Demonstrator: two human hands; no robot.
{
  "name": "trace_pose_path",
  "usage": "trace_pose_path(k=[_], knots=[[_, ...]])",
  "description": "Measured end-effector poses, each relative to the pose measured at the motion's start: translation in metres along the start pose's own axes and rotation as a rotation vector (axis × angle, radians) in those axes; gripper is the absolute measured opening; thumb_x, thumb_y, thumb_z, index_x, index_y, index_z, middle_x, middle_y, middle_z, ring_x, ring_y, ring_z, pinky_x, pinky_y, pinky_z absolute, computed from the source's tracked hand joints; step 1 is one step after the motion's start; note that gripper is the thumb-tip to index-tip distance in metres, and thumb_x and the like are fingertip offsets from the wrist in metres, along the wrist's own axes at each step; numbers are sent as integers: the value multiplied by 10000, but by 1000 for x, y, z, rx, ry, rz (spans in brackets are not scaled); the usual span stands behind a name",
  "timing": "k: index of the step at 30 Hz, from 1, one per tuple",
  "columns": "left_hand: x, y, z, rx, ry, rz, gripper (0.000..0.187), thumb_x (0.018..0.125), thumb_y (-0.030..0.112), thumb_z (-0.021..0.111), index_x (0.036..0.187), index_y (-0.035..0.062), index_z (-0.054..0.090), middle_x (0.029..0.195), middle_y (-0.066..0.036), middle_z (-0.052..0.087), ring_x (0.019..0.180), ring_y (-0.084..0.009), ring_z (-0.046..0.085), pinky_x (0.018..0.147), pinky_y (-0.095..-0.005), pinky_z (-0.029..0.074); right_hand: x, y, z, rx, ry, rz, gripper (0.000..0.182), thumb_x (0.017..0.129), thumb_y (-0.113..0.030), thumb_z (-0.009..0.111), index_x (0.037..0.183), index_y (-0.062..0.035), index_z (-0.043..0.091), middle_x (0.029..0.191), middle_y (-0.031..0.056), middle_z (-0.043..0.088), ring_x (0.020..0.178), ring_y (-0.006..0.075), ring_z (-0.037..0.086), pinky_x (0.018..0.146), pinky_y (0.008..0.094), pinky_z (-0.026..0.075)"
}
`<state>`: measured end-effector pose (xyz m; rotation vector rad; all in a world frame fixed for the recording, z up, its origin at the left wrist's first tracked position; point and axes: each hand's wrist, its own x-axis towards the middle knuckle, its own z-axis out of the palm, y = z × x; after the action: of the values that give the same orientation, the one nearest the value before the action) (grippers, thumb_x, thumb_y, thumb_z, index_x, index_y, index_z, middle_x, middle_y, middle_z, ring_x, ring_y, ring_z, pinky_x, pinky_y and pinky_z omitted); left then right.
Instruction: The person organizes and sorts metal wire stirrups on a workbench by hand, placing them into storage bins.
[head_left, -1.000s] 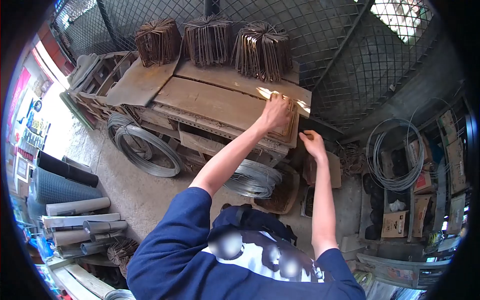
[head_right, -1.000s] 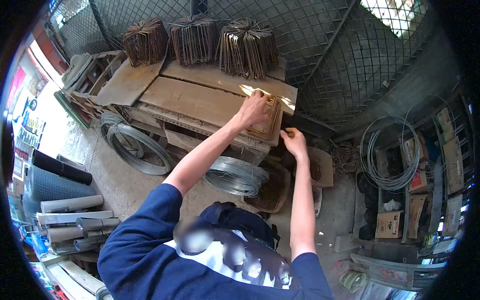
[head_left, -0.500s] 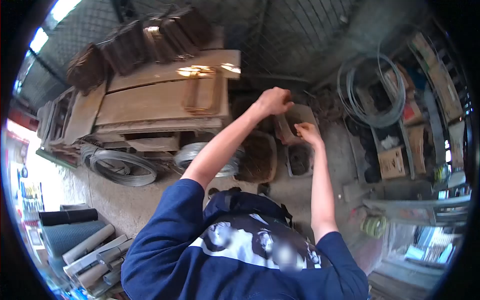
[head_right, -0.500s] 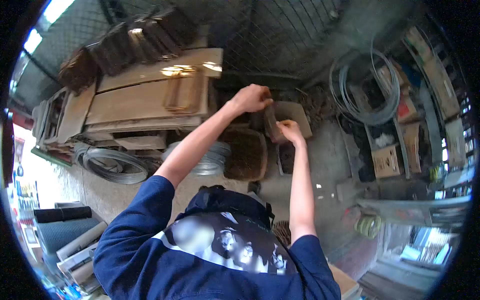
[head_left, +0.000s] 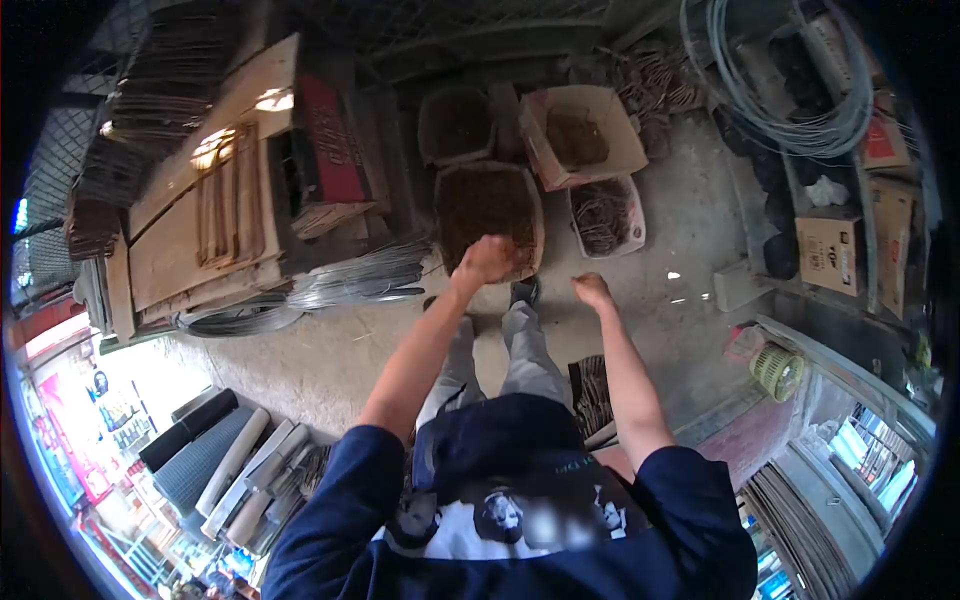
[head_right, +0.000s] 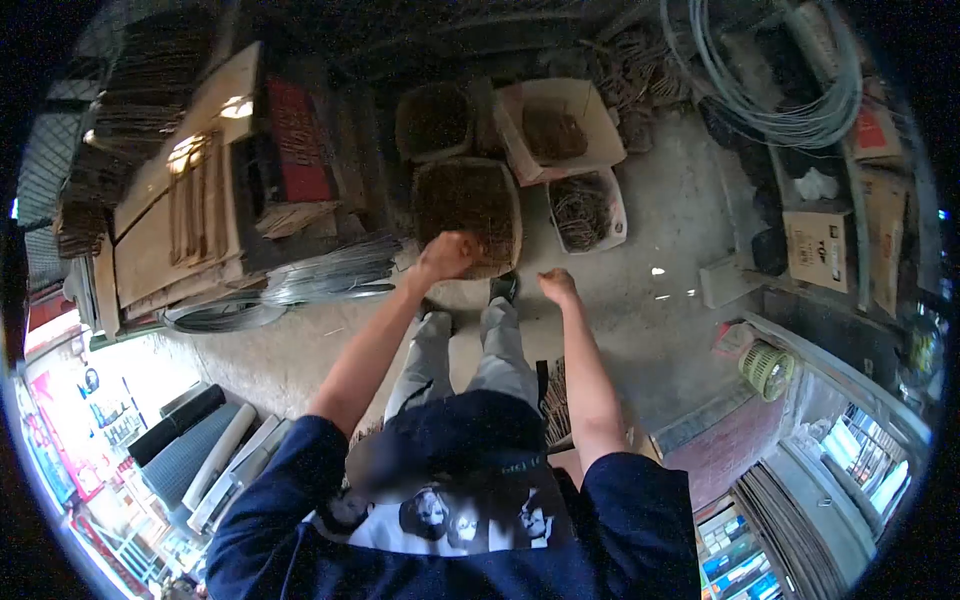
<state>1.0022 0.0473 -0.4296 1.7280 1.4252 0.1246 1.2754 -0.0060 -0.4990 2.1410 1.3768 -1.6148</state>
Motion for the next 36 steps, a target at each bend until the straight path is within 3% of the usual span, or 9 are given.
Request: trace_pose_path(k=[7,12,16,22,26,31,33,34,36], knots=[[-22,-126,150,-100,-377,-453,313,855,344,527,1021,104,641,1079,-170,632,1018,-353,599,842,-464,500,76,87,148,-172,-227,39,409,897,-404,546,1036,-26,617,1076,163,627,966,268,605,866,364,474],[-20,-217,252,-39,-479,-554,311,863,355,527,999,102,648,1024,-173,652,983,-333,622,813,-465,509,160,116,212,-276,-438,90,398,893,-407,525,928,-18,602,1004,173,629,975,346,585,876,391,461],[11,-278,304,-59,-429,-505,292,835,335,569,962,84,650,889,-183,658,878,-363,634,758,-485,509,256,113,239,-357,-275,-114,289,873,-299,554,910,-13,573,923,202,637,893,361,615,762,424,496],[84,-298,347,129,-142,-340,564,817,250,575,1303,9,421,1255,-180,494,1185,-333,466,989,-470,374,376,105,241,-13,24,-361,289,848,-195,603,1092,-44,565,934,170,651,895,328,632,789,430,498],[123,-316,371,461,-114,-304,673,837,356,540,1406,71,323,1418,-205,339,1302,-377,325,1086,-545,217,418,74,227,-489,31,-478,339,842,-160,611,1163,-72,545,1064,165,617,952,320,617,817,436,493],[137,-335,377,485,-249,-226,559,854,154,503,1382,53,349,1407,-172,388,1315,-319,351,1110,-485,218,463,130,253,-732,149,-705,426,832,-156,622,1235,-86,503,1217,172,540,1030,300,588,827,443,494],[136,-336,377,513,-293,-208,538,850,149,509,1364,64,377,1416,-172,380,1321,-320,346,1112,-480,224,468,130,263,-15,101,-485,523,820,-144,628,1306,-95,442,1300,179,475,1076,310,565,889,487,461],[137,-336,377,553,-312,-211,532,836,145,529,1346,72,396,1411,-171,383,1304,-321,365,1097,-472,251,468,134,260,-15,100,-485,523,820,-144,628,1306,-95,442,1300,179,475,1076,310,565,889,487,461],[140,-339,378,593,-326,-207,526,823,141,549,1328,80,414,1406,-170,387,1287,-323,383,1083,-464,278,424,81,224,-940,-13,-517,604,819,-145,632,1366,-101,379,1370,188,401,1127,333,533,963,538,398]])
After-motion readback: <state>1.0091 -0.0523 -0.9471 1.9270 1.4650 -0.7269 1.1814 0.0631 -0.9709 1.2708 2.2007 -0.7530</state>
